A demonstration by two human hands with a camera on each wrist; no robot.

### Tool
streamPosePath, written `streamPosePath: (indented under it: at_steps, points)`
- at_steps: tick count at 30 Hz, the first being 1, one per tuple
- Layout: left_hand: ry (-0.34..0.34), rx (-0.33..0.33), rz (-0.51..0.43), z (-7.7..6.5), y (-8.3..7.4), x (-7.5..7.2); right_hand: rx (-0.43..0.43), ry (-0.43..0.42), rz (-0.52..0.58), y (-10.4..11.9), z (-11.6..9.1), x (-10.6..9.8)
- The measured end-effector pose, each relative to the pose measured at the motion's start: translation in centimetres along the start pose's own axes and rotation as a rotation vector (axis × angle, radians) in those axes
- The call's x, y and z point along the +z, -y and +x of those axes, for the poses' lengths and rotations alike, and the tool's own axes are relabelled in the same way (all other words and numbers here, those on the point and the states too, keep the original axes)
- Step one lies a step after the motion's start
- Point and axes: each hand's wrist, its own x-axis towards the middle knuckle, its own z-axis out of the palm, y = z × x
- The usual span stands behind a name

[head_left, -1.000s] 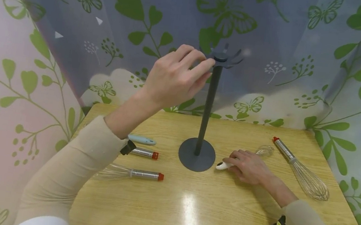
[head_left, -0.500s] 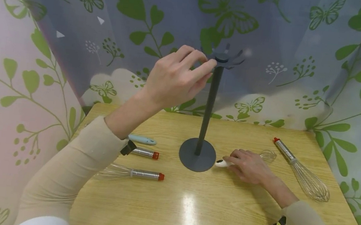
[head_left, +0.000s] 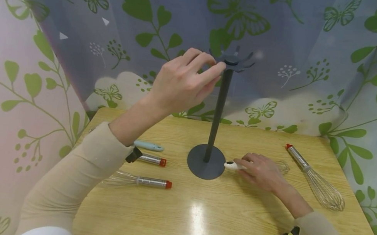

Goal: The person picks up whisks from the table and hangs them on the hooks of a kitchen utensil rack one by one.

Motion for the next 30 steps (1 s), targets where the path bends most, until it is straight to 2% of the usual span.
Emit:
streamPosePath:
  at_steps: [22, 30]
  points:
    - [0.002, -0.004, -0.016, -0.1, 0.0, 0.1, 0.061, -0.228, 0.005, 0.1, 1.4, -0.4]
    - [0.009, -0.009, -0.018, -0.1, -0.1, 0.0, 0.094, -0.277, 0.061, 0.1, 2.2, -0.8]
